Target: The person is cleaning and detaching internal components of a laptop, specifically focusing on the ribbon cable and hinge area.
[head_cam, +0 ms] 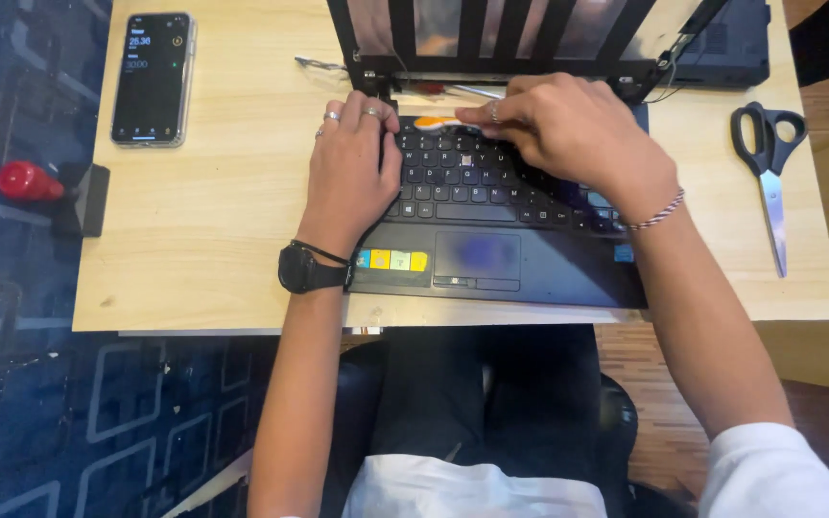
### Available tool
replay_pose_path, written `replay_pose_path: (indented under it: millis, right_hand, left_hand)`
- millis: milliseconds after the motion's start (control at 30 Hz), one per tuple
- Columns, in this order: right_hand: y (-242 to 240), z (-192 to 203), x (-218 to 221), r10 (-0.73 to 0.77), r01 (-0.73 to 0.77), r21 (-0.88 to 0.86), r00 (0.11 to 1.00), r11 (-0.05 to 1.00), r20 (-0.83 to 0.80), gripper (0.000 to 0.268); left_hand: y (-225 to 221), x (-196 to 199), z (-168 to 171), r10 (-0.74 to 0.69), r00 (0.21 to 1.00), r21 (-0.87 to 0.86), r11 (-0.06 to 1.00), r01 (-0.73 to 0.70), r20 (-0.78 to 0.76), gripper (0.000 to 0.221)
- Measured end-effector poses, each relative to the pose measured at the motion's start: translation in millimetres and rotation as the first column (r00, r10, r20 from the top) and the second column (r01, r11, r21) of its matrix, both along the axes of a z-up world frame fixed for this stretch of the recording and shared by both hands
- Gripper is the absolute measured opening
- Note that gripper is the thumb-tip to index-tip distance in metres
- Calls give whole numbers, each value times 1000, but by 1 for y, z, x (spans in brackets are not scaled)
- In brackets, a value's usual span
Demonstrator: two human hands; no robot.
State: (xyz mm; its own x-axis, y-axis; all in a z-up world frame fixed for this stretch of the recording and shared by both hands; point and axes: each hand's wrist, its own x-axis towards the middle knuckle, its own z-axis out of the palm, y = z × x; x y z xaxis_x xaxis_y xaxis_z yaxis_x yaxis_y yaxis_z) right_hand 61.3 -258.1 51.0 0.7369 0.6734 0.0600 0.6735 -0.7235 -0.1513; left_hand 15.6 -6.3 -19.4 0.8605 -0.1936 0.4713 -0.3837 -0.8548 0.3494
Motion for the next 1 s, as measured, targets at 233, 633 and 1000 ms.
replay_pose_path:
  millis: [233,633,1000]
  right_hand:
    - [15,14,-10,-72,78,78,995,994,-75,21]
    - [20,23,-22,-124,124,-30,992,992,15,18]
    - [12,13,-16,-85,89,74,995,993,-51,21]
  left_hand:
    - [-3,-4,12,100,986,17,995,-98,-136,10]
    - [-2,-4,9,96,990,-11,995,-97,-101,9]
    - [1,-7,5,-20,974,25,1000,15,227,7]
